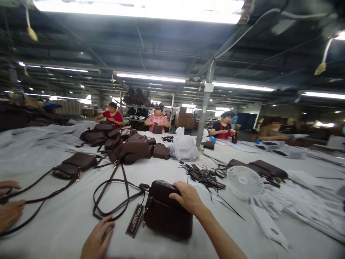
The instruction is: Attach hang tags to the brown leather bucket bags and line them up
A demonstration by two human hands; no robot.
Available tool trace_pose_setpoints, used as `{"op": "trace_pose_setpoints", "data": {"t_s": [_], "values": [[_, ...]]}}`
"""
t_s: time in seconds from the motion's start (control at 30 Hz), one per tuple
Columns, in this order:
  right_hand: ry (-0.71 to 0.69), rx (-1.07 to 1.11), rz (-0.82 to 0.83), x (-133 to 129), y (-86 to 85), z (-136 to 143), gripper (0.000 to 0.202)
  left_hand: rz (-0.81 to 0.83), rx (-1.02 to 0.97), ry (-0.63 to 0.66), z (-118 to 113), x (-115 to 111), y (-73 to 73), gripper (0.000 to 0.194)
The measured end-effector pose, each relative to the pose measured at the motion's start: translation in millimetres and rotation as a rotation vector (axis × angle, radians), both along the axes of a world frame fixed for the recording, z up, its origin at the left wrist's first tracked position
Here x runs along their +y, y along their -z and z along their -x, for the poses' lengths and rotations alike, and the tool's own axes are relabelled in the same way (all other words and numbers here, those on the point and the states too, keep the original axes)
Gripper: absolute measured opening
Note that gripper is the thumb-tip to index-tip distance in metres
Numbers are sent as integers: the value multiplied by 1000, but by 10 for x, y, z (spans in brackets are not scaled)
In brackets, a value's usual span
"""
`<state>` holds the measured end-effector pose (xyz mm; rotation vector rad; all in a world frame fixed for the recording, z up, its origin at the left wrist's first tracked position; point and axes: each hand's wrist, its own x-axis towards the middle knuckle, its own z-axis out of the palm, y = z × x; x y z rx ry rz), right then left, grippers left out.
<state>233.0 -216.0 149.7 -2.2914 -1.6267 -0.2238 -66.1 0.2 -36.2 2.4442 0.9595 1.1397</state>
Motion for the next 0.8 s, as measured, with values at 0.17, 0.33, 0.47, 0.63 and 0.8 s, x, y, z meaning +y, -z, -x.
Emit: {"op": "trace_pose_setpoints", "data": {"t_s": [0.17, 0.33, 0.47, 0.63, 0.8], "values": [[52, 61, -273, -287, 155, 85, 71, -227, 80, 9, 6, -47, 13, 34], [235, 18, -539, -600, 1076, 368, 78, -479, 95, -7, 32, -52, 165, 35], [312, -272, -525, -817, 2213, 523, 75, -555, 54, 0, 34, -109, 214, 34], [328, -305, -392, -961, 2525, 584, 52, -574, 55, -32, 26, -289, 57, 34], [340, -247, -354, -1001, 2241, 696, 47, -577, 77, -15, 47, -316, 5, 35]]}}
